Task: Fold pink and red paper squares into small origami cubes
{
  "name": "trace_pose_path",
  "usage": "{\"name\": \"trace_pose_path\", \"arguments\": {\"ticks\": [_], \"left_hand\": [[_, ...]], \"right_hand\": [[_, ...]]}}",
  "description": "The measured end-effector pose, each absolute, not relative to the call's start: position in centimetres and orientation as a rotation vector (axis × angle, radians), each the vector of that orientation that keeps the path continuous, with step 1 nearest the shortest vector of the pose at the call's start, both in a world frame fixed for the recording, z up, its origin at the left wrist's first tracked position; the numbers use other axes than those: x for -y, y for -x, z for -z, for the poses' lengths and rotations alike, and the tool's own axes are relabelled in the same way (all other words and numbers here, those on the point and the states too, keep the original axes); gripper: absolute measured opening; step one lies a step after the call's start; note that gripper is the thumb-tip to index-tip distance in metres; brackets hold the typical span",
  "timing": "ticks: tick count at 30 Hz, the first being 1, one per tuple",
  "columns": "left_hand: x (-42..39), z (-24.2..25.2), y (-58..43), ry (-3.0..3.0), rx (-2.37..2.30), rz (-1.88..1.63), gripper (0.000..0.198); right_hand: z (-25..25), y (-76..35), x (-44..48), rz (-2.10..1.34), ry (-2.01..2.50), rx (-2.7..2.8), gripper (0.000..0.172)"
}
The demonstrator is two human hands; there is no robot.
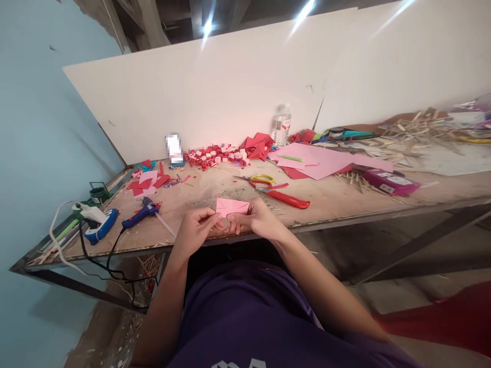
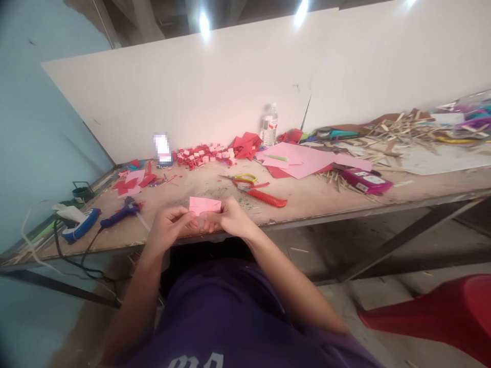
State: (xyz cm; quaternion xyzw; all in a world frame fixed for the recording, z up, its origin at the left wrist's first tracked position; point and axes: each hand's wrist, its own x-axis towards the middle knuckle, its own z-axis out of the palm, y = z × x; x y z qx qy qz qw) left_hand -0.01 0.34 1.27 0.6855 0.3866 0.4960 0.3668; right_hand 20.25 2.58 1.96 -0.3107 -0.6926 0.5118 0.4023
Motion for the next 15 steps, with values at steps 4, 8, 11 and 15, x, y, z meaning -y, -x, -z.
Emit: {"name": "trace_pose_path", "arguments": {"ticks": [4, 8, 11, 15], "left_hand": [[-0.31, -1.49, 0.13, -1.803, -0.954, -1.207, 0.029], [-0.56, -1.13, 0.31, -1.779, -0.963, -1.262, 0.031], [-0.72, -0.78, 0.32, -1.758, -0.997, -1.323, 0.031], [-0.71, -0.71, 0.22, -1.753, -1.005, -1.326, 0.03]], "right_hand": [[-2.01, -20.2, -2.53, -1.311, 0.738, 1.763, 0.039], [-2.13, -20.1, -2.43, -1.303, 0.764, 1.805, 0.04], [-2.21, -20.16, -2.41, -1.306, 0.742, 1.807, 0.043], [-2.11, -20.31, -2.57, -1.306, 0.74, 1.8, 0.049]]}}
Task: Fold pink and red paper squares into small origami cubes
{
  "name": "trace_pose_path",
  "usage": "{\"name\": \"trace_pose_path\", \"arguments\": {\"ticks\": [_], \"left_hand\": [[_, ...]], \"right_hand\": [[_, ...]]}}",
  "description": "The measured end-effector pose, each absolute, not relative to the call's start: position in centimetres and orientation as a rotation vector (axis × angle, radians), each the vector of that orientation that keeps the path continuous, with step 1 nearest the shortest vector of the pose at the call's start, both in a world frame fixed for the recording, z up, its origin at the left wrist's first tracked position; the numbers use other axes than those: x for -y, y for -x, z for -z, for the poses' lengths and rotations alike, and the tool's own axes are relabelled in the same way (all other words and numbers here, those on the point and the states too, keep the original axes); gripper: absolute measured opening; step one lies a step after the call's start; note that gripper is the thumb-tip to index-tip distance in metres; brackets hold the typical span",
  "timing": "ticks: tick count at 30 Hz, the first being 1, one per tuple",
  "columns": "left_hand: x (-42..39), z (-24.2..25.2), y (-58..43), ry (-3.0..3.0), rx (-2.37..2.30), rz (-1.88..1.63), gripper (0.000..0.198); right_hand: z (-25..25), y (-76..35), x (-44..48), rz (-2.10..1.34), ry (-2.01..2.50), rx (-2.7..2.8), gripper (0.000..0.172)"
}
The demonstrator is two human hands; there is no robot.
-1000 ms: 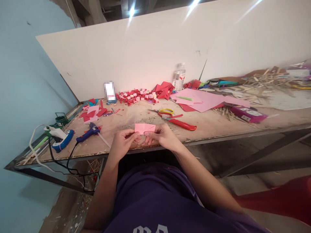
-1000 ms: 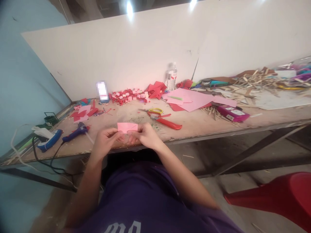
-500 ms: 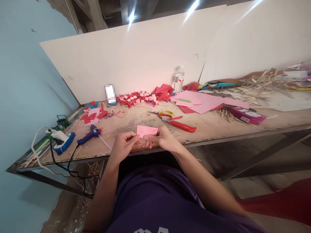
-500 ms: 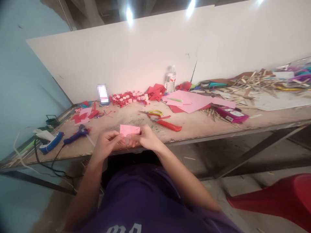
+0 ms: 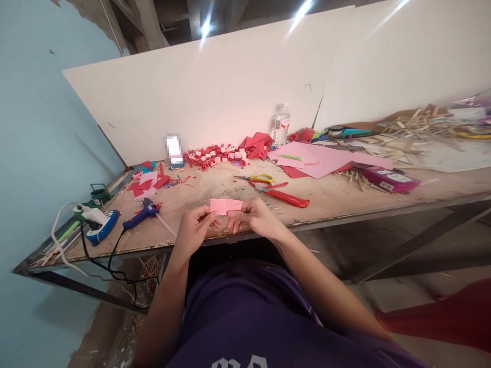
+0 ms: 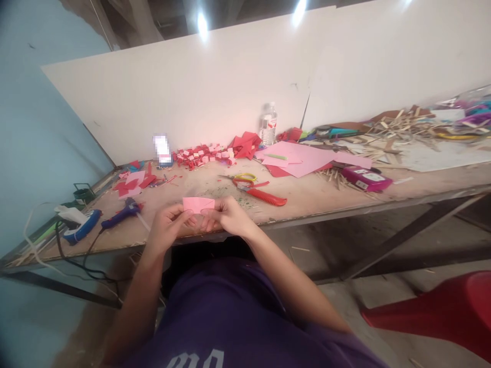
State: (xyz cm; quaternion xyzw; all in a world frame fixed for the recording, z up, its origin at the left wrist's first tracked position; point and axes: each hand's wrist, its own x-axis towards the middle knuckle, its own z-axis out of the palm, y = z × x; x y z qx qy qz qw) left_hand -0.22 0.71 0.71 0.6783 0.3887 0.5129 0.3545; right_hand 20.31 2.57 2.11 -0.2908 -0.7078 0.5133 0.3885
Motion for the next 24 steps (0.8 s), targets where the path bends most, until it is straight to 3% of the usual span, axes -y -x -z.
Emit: {"name": "trace_pose_path", "arguments": {"ticks": [24], "left_hand": [[-0.4, -1.33, 0.0, -1.729, -0.994, -1.342, 0.027]], "right_hand": [[-1.97, -20.17, -2.49, -1.144, 0.811, 1.599, 0.04]]}}
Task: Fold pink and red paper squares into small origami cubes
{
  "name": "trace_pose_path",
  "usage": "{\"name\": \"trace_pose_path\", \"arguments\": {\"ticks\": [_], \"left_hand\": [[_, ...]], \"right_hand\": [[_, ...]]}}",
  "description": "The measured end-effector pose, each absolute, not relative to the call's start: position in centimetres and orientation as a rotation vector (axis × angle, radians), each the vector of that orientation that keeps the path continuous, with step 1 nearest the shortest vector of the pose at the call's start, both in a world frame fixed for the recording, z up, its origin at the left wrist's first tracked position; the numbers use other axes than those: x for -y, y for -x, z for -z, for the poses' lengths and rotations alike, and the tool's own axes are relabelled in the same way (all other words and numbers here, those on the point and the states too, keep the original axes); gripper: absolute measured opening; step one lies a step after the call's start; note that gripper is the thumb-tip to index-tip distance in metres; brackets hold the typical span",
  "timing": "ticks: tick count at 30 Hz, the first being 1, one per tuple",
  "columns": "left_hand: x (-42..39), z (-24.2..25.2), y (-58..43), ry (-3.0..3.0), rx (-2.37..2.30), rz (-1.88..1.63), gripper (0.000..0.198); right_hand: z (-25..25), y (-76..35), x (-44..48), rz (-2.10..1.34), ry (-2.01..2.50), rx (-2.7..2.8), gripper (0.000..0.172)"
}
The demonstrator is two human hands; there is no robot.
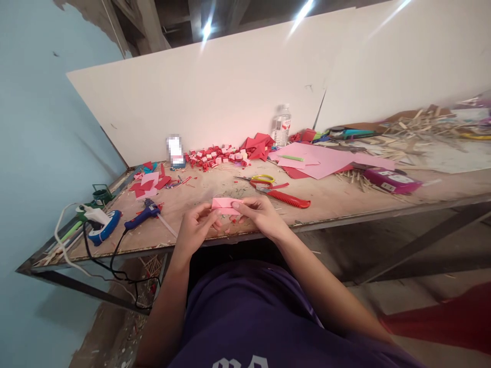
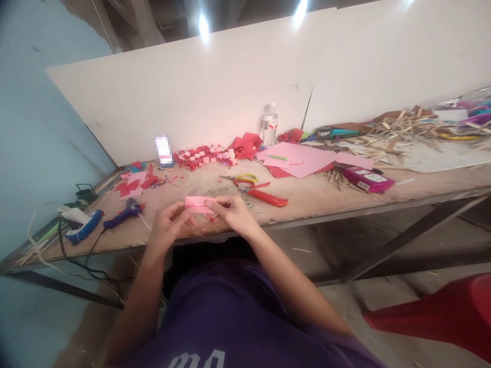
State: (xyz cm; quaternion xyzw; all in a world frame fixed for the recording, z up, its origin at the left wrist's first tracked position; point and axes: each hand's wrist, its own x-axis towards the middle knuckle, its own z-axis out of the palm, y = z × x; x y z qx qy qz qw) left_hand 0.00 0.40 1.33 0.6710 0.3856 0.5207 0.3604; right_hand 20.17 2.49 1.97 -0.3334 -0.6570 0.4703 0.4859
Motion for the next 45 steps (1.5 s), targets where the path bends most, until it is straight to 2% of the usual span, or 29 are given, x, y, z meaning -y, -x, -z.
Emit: {"name": "trace_pose_path", "arguments": {"ticks": [6, 12, 16, 22, 29, 39, 45], "left_hand": [[-0.44, -1.33, 0.04, -1.744, -0.976, -1.349, 0.03], [-0.27, -1.47, -0.06, -1.725, -0.996, -1.348, 0.032], [-0.06, -1.59, -0.03, -1.731, -0.984, -1.34, 0.028], [-0.28, -1.35, 0.39, -1.72, -0.982, -1.292, 0.043], [-0.36, -1.38, 0.43, -1.699, -0.986, -1.235, 0.049], [-0.42, -1.4, 0.34, -1.729, -0.982, -1.331, 0.032], [-0.76, -0.86, 0.53, -1.744, -0.972, -1.363, 0.026]], "right_hand": [[-2.02, -20.21, -2.4, -1.148, 0.785, 1.62, 0.04], [-2.19, -20.16, -2.23, -1.179, 0.808, 1.611, 0.032], [-2.26, -20.03, -2.2, -1.209, 0.79, 1.544, 0.035], [-2.03, -20.07, -2.65, -1.256, 0.783, 1.357, 0.039], [-1.95, -20.1, -2.78, -1.284, 0.828, 1.303, 0.038], [-1.98, -20.47, -2.69, -1.167, 0.825, 1.605, 0.049], [-2.2, -20.38, -2.41, -1.248, 0.762, 1.598, 0.041]]}}
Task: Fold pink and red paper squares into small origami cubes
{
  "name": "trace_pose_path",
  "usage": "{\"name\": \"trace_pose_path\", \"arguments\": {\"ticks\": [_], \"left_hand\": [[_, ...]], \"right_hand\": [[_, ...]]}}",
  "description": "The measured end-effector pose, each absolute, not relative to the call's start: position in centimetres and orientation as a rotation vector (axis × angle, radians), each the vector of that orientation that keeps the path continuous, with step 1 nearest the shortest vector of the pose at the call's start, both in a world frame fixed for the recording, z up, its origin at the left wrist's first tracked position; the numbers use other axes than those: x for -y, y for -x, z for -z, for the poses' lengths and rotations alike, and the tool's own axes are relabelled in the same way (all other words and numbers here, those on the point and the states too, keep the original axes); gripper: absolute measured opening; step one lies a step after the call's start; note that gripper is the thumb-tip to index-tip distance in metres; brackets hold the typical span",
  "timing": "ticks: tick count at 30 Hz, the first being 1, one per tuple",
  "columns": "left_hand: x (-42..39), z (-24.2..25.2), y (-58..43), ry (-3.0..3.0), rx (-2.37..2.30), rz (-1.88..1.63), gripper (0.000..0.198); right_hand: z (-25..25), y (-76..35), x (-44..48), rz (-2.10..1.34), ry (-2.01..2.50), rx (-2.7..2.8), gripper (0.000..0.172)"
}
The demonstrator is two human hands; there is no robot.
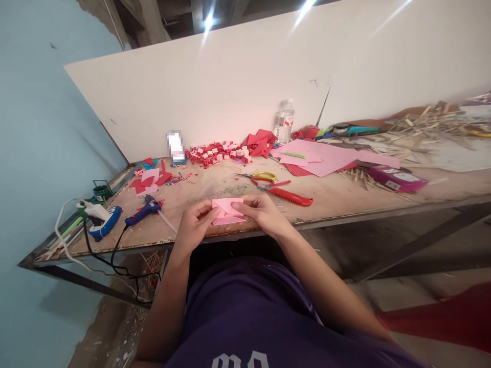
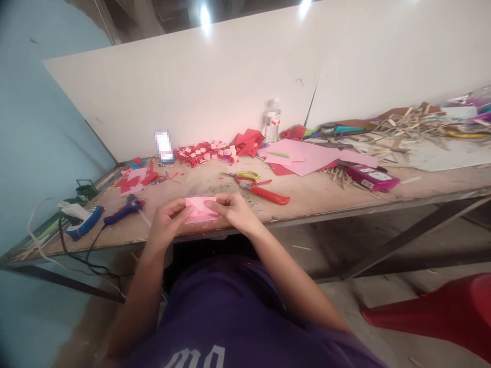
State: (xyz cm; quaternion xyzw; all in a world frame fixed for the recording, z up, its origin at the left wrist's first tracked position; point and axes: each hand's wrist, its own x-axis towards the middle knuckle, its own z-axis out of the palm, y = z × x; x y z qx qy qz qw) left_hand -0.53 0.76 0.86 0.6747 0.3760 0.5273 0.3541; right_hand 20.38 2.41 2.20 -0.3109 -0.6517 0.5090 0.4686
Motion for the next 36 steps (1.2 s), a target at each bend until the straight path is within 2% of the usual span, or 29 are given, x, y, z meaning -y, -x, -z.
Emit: {"name": "trace_pose_path", "arguments": {"ticks": [7, 13, 20, 32, 36], "left_hand": [[-0.75, -0.75, 0.54, -1.712, -0.999, -1.398, 0.025], [-0.45, -1.16, 0.36, -1.619, -0.973, -1.43, 0.031], [-0.29, -1.39, 0.45, -1.628, -0.997, -1.431, 0.028], [-0.06, -1.15, 0.26, -1.664, -1.031, -1.443, 0.029], [-0.02, -1.28, 0.31, -1.68, -1.054, -1.399, 0.032]], "right_hand": [[-2.42, -20.37, -2.06, -1.378, 0.722, 1.604, 0.032], [-2.31, -20.28, -2.14, -1.358, 0.704, 1.552, 0.032], [-2.08, -20.35, -2.3, -1.342, 0.7, 1.542, 0.03], [-1.82, -20.38, -2.65, -1.4, 0.758, 1.523, 0.045], [-1.8, -20.29, -2.71, -1.378, 0.78, 1.494, 0.043]]}}
